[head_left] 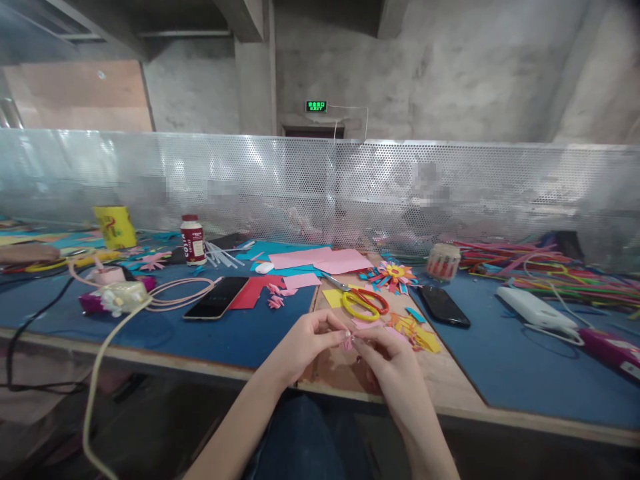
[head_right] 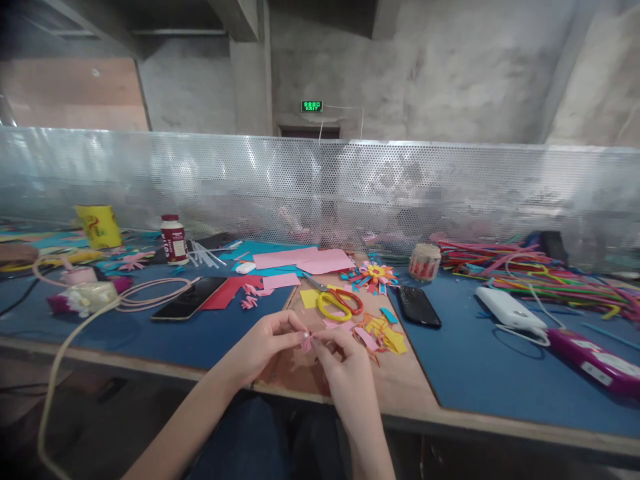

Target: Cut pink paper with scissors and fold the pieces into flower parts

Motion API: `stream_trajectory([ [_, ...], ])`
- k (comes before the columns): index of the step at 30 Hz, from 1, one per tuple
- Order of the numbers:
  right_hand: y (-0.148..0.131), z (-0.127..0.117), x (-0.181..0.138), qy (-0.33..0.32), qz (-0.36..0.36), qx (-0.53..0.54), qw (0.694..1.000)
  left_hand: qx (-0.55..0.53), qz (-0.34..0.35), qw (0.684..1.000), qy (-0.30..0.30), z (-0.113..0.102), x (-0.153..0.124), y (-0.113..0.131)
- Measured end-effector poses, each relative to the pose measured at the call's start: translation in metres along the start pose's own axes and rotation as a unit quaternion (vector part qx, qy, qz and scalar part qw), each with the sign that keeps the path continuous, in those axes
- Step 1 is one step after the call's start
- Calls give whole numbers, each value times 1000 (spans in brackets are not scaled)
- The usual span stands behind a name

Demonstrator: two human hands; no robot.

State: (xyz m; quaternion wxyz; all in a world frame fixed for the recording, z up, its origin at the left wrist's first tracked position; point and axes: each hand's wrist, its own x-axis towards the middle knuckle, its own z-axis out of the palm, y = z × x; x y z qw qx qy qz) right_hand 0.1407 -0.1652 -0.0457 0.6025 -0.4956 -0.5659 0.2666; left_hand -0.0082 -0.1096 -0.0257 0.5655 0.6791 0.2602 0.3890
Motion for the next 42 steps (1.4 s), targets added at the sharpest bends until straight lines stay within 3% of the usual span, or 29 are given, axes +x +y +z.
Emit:
stream_trajectory([
  [17,-2,0,0,-1,-8,-32,999,1,7,1000,-3,0,0,-1],
  [42,-4,4,-3,-39,95,185,977,87,61,994,19,6,-3,9],
])
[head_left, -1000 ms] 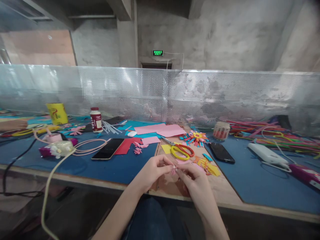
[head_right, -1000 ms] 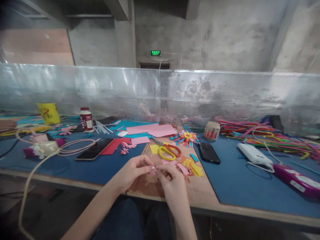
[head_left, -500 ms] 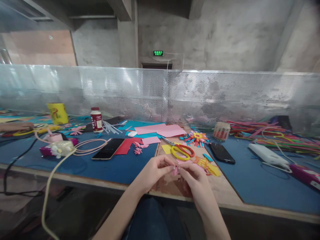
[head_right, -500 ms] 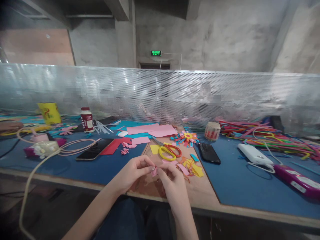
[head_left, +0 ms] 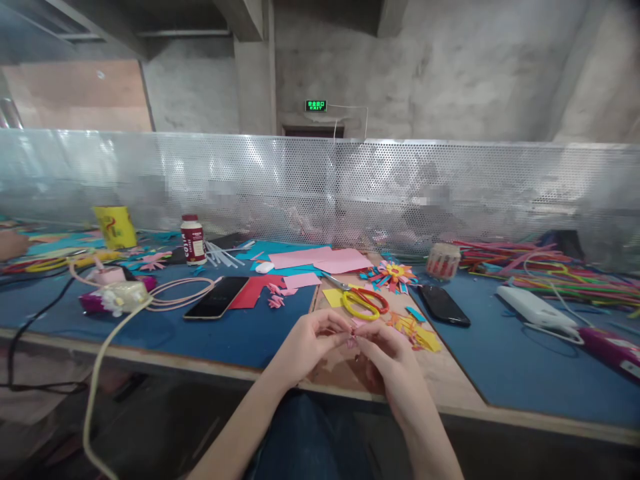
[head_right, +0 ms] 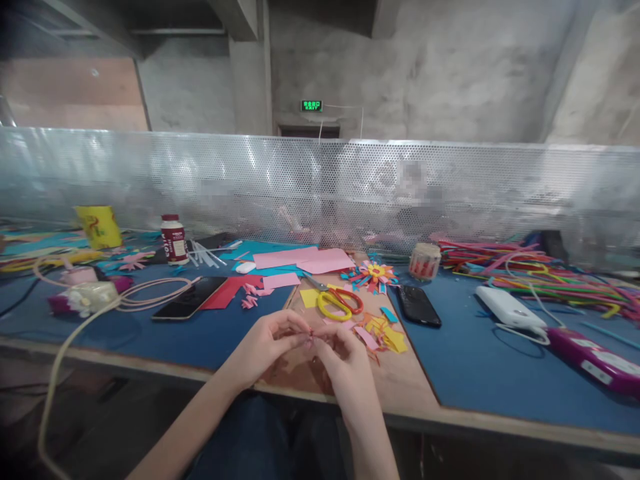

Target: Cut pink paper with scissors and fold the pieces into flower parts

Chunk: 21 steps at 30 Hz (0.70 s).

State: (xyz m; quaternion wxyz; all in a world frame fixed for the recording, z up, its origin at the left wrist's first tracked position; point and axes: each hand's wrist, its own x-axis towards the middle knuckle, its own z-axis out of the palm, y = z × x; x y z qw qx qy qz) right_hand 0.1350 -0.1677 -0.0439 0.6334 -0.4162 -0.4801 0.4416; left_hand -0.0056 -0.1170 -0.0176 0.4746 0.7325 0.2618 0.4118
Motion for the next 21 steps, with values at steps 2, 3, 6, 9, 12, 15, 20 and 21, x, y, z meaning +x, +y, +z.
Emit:
stream_trajectory([
  [2,0,0,0,-1,0,1,1000,6,11,1000,4,1,0,0],
  [3,-1,-1,0,0,1,1,1000,9,15,1000,5,1,-1,0],
  [6,-2,-2,0,-5,2,3,1000,24,22,999,11,2,-1,1],
  [9,-3,-3,-1,-15,-5,0,1000,22,25,999,17,2,-3,0],
  [12,-3,-4,-1,-14,-11,-9,1000,35,34,998,26,2,-3,-3],
  [15,-2,-6,0,-16,-23,-27,999,63,46,996,37,1,-4,-4],
  [20,0,-9,-1,-20,-50,-46,998,21,35,999,23,1,-3,-3],
  [21,0,-9,-1,-20,-52,-47,997,5,31,999,17,1,-3,-3],
])
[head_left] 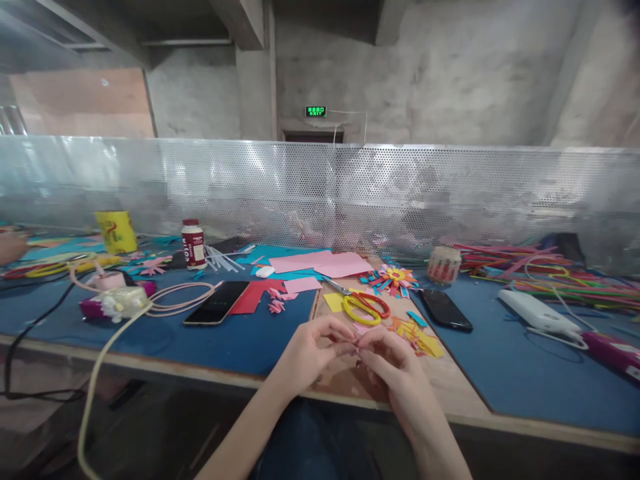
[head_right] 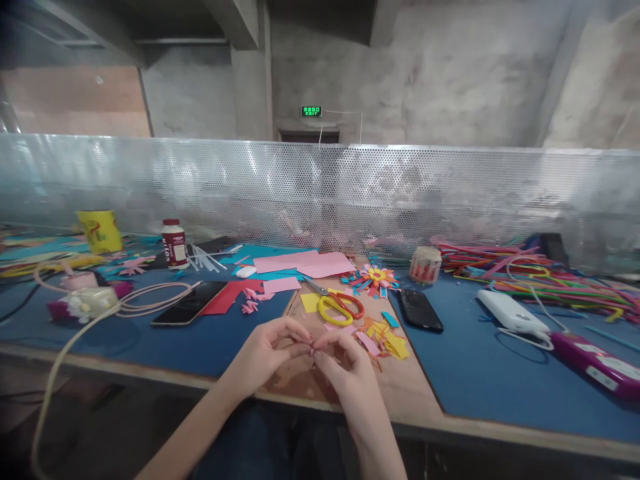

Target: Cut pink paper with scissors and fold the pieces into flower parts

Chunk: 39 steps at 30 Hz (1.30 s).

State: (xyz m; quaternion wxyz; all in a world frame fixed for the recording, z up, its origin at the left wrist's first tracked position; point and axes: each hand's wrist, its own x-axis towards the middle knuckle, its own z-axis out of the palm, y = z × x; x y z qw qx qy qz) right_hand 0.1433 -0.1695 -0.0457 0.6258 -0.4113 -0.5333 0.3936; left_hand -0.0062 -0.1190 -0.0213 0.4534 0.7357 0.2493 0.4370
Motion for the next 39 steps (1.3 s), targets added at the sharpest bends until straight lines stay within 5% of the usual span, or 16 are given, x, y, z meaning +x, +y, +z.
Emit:
stream_trajectory([
  [39,-3,4,-5,-26,58,73,995,-59,-58,995,-59,-3,-1,3],
])
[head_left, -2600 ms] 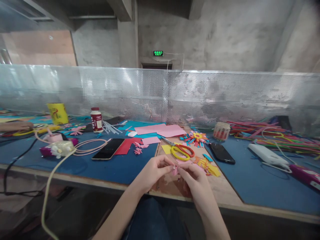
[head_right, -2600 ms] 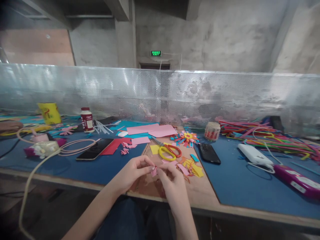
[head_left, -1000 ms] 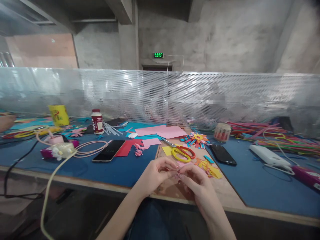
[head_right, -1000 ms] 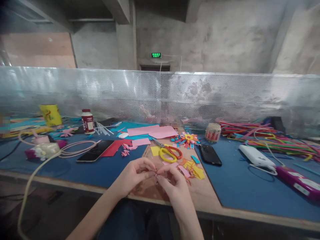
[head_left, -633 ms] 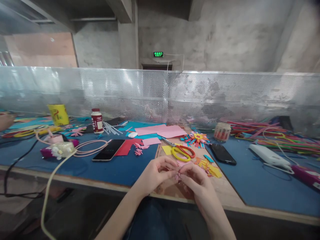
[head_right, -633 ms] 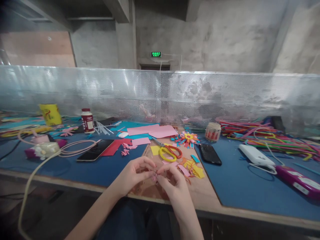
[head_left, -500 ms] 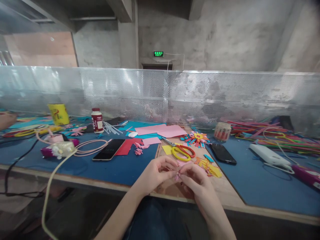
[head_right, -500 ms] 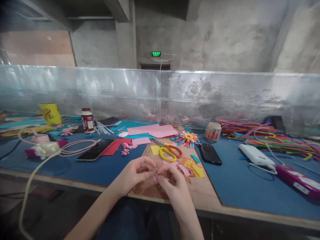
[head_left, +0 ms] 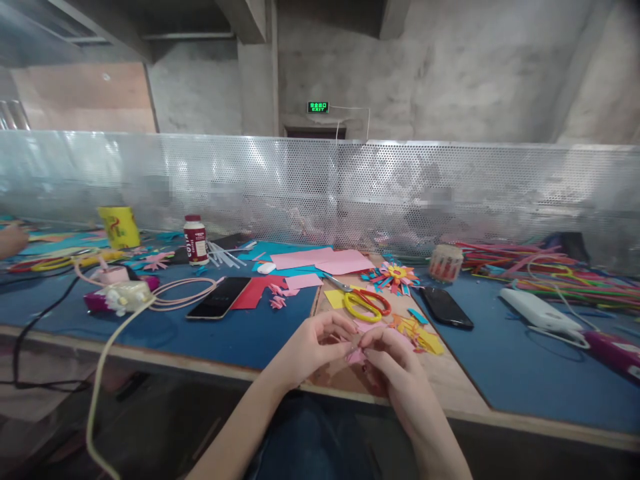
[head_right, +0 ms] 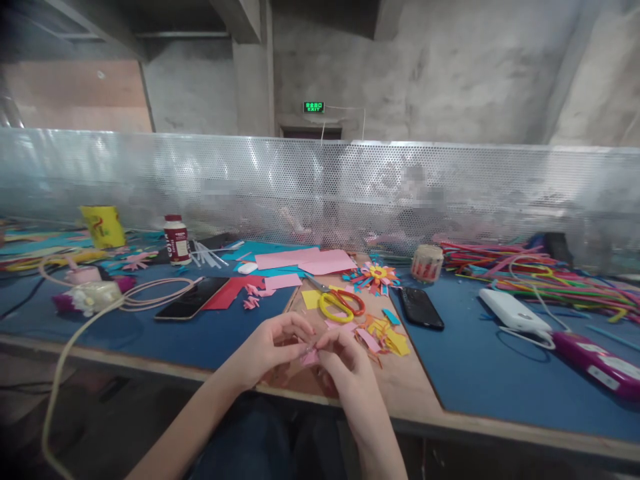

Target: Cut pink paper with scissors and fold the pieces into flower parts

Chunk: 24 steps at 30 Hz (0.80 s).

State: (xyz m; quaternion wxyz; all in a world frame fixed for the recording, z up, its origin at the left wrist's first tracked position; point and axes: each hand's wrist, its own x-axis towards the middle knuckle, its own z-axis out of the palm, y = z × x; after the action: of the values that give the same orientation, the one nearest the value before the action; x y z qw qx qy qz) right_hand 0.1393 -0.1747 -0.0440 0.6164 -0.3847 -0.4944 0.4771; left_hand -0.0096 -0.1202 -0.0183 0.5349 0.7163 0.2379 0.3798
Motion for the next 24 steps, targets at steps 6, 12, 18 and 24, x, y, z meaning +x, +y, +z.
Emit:
stream_trajectory([
  [6,-1,1,1,-4,-23,-44,999,-7,-5,1000,-6,0,1,0],
  [12,2,0,0,2,-19,-27,999,-2,2,1000,6,0,0,1],
  [18,2,2,-5,45,-52,-112,991,-5,-2,1000,21,-1,1,0],
  [24,5,1,-3,34,-32,-117,992,-31,-9,999,1,-2,1,-4],
])
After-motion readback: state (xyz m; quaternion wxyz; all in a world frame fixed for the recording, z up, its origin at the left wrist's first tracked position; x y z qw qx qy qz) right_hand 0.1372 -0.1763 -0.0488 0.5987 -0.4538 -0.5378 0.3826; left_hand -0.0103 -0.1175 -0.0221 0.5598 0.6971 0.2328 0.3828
